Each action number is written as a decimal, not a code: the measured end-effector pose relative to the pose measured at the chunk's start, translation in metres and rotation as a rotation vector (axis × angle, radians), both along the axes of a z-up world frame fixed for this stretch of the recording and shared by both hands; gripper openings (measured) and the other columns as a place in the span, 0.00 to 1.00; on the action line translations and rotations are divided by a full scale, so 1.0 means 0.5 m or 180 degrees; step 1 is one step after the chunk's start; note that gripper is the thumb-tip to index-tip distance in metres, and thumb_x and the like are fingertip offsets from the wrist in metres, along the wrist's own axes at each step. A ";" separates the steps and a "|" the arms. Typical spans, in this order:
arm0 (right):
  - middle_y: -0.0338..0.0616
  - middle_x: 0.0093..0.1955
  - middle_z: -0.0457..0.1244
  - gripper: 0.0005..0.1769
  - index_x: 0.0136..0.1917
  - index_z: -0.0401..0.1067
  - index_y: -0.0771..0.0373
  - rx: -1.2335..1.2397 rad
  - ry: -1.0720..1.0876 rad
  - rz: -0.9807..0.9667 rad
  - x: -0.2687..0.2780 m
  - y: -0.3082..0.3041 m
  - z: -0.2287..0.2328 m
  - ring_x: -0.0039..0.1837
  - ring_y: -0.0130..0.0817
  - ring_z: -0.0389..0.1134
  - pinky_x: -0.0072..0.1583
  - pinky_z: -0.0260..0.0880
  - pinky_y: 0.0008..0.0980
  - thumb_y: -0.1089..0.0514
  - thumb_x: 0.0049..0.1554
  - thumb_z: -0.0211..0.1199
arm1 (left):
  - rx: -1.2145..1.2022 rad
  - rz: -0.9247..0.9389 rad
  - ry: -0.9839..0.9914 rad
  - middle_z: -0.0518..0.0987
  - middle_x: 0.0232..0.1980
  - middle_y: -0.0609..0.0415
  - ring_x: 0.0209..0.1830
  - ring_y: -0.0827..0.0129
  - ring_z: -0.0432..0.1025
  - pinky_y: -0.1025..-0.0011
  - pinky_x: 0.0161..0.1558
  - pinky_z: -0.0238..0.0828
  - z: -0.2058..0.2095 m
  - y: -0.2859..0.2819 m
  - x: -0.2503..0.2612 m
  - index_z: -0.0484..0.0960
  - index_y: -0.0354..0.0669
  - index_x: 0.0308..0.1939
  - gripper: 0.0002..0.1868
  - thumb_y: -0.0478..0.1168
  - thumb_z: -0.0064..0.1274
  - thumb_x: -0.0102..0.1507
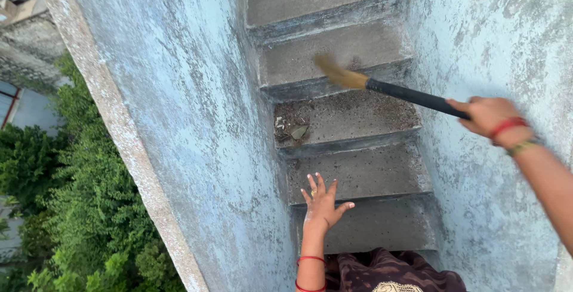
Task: The person sweeps debris down concrete outdoor stairs using a broom.
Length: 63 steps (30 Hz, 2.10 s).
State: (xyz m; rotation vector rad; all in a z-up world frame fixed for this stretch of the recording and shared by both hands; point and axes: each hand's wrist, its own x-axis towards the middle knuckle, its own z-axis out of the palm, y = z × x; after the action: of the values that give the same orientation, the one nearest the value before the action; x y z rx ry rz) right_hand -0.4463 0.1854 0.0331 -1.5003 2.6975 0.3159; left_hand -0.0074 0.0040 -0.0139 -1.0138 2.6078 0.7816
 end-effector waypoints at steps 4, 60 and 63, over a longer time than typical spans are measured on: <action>0.40 0.50 0.69 0.33 0.76 0.64 0.25 -0.0241 0.0251 -0.0417 0.053 0.066 0.025 0.47 0.44 0.74 0.53 0.77 0.43 0.38 0.57 0.62 | 0.0024 0.0016 0.0007 0.36 0.82 0.30 0.83 0.39 0.19 0.32 0.74 0.21 0.001 -0.006 0.011 0.60 0.48 0.77 0.52 0.71 0.55 0.57; 0.56 0.43 0.71 0.31 0.67 0.71 0.58 -0.1317 -0.0174 -0.0898 0.077 -0.176 -0.227 0.47 0.56 0.73 0.50 0.74 0.51 0.50 0.52 0.67 | 0.0115 0.0060 -0.0077 0.36 0.83 0.32 0.83 0.41 0.19 0.34 0.75 0.20 0.008 -0.072 0.087 0.59 0.48 0.77 0.51 0.69 0.56 0.58; 0.56 0.45 0.70 0.32 0.72 0.70 0.48 -0.1418 -0.0346 -0.0714 0.110 -0.104 -0.179 0.46 0.56 0.73 0.48 0.73 0.53 0.47 0.54 0.66 | 0.0091 0.0123 -0.0081 0.37 0.82 0.31 0.83 0.41 0.20 0.33 0.75 0.21 0.011 -0.066 0.085 0.60 0.48 0.77 0.50 0.69 0.55 0.59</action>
State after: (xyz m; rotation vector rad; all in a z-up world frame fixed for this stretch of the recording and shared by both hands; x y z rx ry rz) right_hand -0.3916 0.1332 -0.0564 -1.2207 2.9337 -0.3878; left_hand 0.0350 -0.0289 -0.0086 -1.0622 2.5555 0.8071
